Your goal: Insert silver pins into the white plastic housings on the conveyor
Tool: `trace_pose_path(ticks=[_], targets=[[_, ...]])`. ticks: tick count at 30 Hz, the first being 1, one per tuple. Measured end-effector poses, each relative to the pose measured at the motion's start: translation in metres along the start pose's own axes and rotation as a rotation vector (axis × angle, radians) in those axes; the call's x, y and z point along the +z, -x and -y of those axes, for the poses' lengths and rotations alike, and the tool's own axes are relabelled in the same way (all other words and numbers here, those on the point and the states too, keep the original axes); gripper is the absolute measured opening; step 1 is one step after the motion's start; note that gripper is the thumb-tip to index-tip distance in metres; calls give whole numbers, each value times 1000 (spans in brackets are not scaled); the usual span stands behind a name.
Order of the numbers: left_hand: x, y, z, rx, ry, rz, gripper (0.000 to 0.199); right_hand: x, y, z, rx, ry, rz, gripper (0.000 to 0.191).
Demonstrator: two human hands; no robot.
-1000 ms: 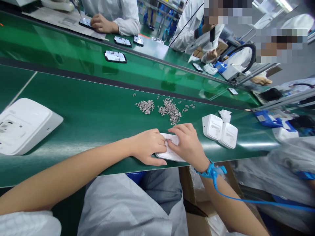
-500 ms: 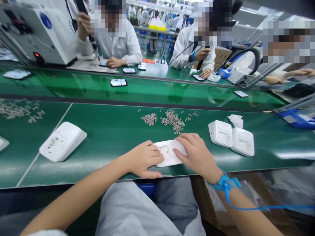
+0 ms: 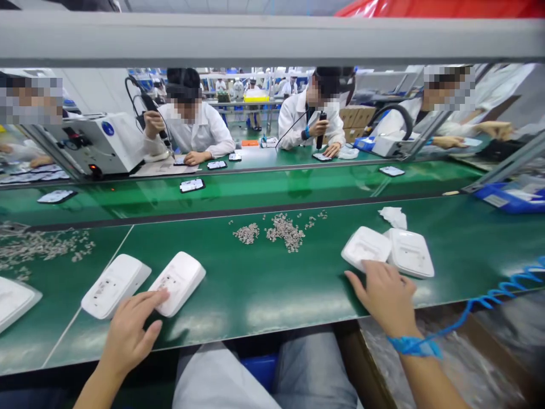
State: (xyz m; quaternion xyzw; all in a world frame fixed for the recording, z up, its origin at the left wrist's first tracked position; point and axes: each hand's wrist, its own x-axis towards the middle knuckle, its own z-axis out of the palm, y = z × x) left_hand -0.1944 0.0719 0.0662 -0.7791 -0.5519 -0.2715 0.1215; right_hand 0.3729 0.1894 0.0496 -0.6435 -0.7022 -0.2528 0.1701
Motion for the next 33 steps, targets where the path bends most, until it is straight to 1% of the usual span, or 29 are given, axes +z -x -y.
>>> trace_pose_path(ticks=[1,2,3,4,5,6,8,9,10,11,12,13,14,16,17,18,20,21,23,26,28,30,32,33], targets=[[2,-3,-2,-35,-55,-47,36,-5,1,10,-66,-44,-3,36],[6,-10,-9,-57,-113,-117,34,-10,2,22,-138,-96,-6,34],[11,-20,-21,-60,-158,-184,32,-17,4,36,-208,-153,-8,32],[19,-33,-37,-28,-175,-264,31,-25,6,52,-268,-212,-8,30],[29,-48,-57,43,-153,-312,32,-34,8,69,-316,-274,-2,29],[40,-64,-79,139,-70,-265,36,-44,8,86,-358,-339,9,28],[66,-95,-121,372,165,-101,43,-65,3,115,-430,-458,66,28],[79,-108,-139,466,297,-67,49,-73,-5,125,-448,-512,116,29],[92,-118,-152,529,417,-70,58,-79,-18,133,-448,-551,169,29],[103,-124,-162,556,522,-85,66,-82,-36,139,-440,-577,220,28],[112,-128,-166,553,607,-88,70,-82,-58,143,-427,-584,253,25],[119,-128,-167,540,670,-96,72,-77,-84,146,-427,-572,279,22],[124,-126,-165,523,711,-95,72,-69,-111,149,-449,-566,316,23],[129,-120,-156,529,745,-60,71,-43,-165,157,-469,-520,399,26],[130,-117,-152,555,748,-23,73,-27,-188,163,-478,-512,424,24],[131,-115,-147,582,742,24,75,-10,-207,168,-483,-504,450,22],[132,-113,-143,635,704,132,81,22,-233,180,-488,-485,512,20],[133,-114,-143,649,677,184,83,36,-241,184,-487,-476,542,19],[137,-116,-145,646,619,262,88,59,-247,189,-481,-464,591,17],[143,-120,-153,644,561,316,99,76,-247,190,-450,-455,626,11],[145,-124,-157,635,560,309,99,78,-247,190,-418,-452,626,8],[143,-129,-159,589,628,254,91,73,-247,191,-391,-463,605,7],[136,-134,-158,488,709,127,79,58,-243,191,-375,-496,561,10],[132,-137,-157,405,721,45,71,48,-238,189,-369,-518,535,11]])
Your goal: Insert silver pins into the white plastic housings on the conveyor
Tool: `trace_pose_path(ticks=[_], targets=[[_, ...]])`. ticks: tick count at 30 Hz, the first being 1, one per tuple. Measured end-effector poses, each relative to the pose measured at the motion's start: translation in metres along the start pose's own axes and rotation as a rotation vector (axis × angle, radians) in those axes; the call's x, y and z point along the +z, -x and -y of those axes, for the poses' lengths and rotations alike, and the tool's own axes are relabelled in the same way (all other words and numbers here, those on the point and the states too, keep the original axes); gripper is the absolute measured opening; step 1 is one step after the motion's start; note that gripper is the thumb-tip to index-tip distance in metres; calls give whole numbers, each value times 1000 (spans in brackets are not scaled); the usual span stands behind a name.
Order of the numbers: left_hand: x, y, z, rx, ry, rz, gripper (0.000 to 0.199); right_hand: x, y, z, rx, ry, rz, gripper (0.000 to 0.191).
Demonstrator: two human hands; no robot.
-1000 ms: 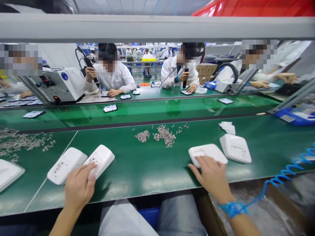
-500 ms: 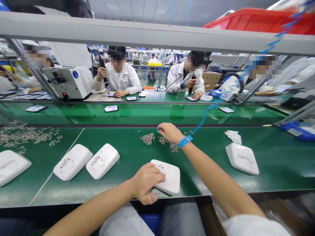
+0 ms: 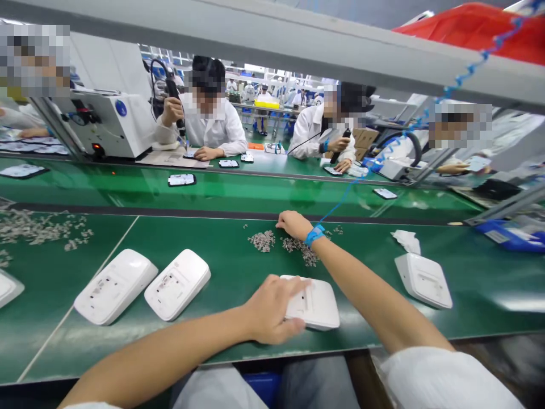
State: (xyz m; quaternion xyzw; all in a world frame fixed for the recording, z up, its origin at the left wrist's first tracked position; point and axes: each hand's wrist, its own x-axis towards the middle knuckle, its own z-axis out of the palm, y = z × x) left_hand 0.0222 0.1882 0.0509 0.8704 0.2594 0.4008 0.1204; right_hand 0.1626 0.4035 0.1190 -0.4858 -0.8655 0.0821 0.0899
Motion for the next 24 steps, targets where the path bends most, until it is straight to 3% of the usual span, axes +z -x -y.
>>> trace_pose_path(ticks=[4,7,10,13,17,20,24], targets=[[-17,-6,1,-371,-108,-352,26,-21,61,37,-26,-124,-98,22],[-22,-8,5,-544,-77,-398,19,-29,115,73,-79,-511,-104,22],[-23,-8,2,-446,-37,-393,11,-24,152,98,128,-830,-107,27],[-21,-7,-7,-347,-42,-378,13,-12,169,103,291,-982,-180,32],[-19,-5,-7,-251,-70,-318,20,-5,173,98,308,-1096,-169,51],[-19,-5,-1,-165,-52,-290,15,-7,176,95,342,-1098,-116,43],[-18,-5,5,-184,13,-311,21,-10,183,92,311,-1031,-70,35]])
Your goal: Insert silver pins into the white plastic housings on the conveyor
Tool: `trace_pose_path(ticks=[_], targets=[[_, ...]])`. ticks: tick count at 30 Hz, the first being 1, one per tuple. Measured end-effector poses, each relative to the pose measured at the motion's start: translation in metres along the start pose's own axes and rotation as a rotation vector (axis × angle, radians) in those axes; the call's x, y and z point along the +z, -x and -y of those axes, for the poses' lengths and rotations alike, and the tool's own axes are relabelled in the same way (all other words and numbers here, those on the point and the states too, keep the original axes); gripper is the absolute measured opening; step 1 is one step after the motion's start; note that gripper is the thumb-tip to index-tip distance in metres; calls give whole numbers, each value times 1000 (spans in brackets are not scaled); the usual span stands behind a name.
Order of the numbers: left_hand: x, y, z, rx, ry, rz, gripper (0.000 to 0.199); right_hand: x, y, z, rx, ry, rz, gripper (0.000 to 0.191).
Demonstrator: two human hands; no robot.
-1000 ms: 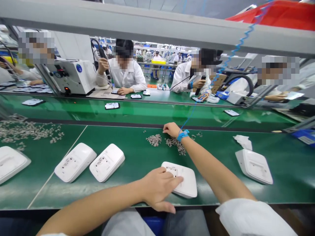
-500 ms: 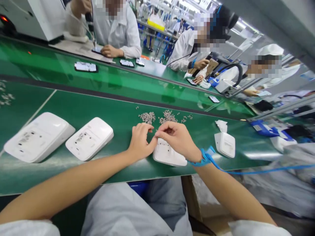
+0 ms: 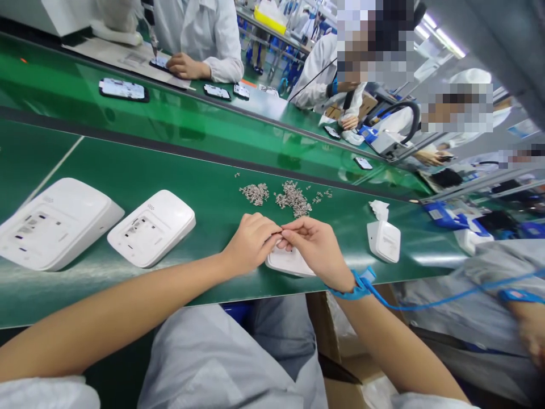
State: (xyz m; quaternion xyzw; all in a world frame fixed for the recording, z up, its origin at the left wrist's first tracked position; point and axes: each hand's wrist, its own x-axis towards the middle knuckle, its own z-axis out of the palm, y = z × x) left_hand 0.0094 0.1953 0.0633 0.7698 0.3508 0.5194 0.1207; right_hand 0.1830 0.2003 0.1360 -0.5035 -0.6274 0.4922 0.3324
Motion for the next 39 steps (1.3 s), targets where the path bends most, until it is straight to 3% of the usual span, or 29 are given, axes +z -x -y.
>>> trace_pose_path(ticks=[6,9,14,18,20,26,35,39], targets=[[5,3,4,-21,99,43,29,-9,9,-2,-341,597,-30,12],[7,3,4,-18,153,81,29,-15,12,-4,-422,710,7,8],[5,4,-3,-20,42,135,36,-34,5,-17,-518,838,83,8],[4,8,-10,149,-43,383,40,-44,-4,-29,-516,936,101,9],[4,10,-11,211,-106,448,41,-45,-7,-31,-511,949,119,9],[4,10,-12,236,-127,440,37,-42,-10,-26,-520,1068,169,11],[3,10,-15,228,-95,416,35,-40,-9,-27,-488,1103,132,11],[3,10,-15,201,-82,440,37,-38,0,-31,-538,1114,58,6]])
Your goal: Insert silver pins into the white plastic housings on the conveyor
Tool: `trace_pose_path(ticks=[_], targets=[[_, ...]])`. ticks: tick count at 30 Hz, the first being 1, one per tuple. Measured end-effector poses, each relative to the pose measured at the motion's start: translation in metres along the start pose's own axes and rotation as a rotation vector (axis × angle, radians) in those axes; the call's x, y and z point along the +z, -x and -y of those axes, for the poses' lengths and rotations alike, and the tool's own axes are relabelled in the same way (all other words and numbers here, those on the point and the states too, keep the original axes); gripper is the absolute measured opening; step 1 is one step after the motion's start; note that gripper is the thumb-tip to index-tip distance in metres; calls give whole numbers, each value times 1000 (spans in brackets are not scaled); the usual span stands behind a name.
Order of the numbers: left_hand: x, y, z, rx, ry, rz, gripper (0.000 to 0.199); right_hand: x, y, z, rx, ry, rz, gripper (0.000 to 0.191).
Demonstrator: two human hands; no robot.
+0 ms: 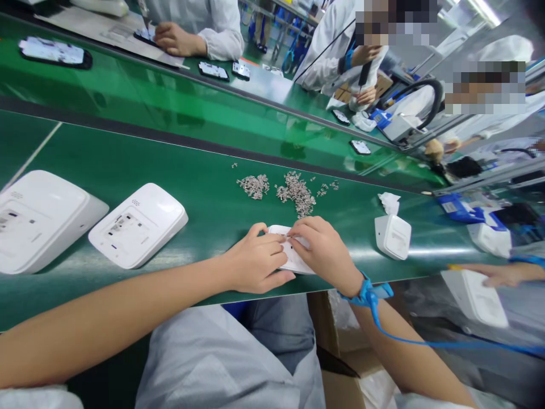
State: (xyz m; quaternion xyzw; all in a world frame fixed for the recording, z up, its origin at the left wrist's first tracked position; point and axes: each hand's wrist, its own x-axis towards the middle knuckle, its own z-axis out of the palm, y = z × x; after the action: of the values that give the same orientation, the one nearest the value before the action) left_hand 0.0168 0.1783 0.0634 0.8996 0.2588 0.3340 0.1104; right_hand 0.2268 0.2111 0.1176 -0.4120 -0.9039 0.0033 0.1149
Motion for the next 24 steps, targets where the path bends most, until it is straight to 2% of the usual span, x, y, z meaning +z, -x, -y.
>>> trace_pose_path(ticks=[4,7,19,24], targets=[[-1,1,0,3,19,8,40,5,9,4,-12,3,-126,7],[-1,1,0,2,40,4,39,8,13,6,-9,-10,-173,8],[-4,-1,-1,10,50,-7,31,12,19,9,37,-61,-206,14],[-3,-2,-1,12,26,-16,34,9,20,8,-14,-30,-173,17]])
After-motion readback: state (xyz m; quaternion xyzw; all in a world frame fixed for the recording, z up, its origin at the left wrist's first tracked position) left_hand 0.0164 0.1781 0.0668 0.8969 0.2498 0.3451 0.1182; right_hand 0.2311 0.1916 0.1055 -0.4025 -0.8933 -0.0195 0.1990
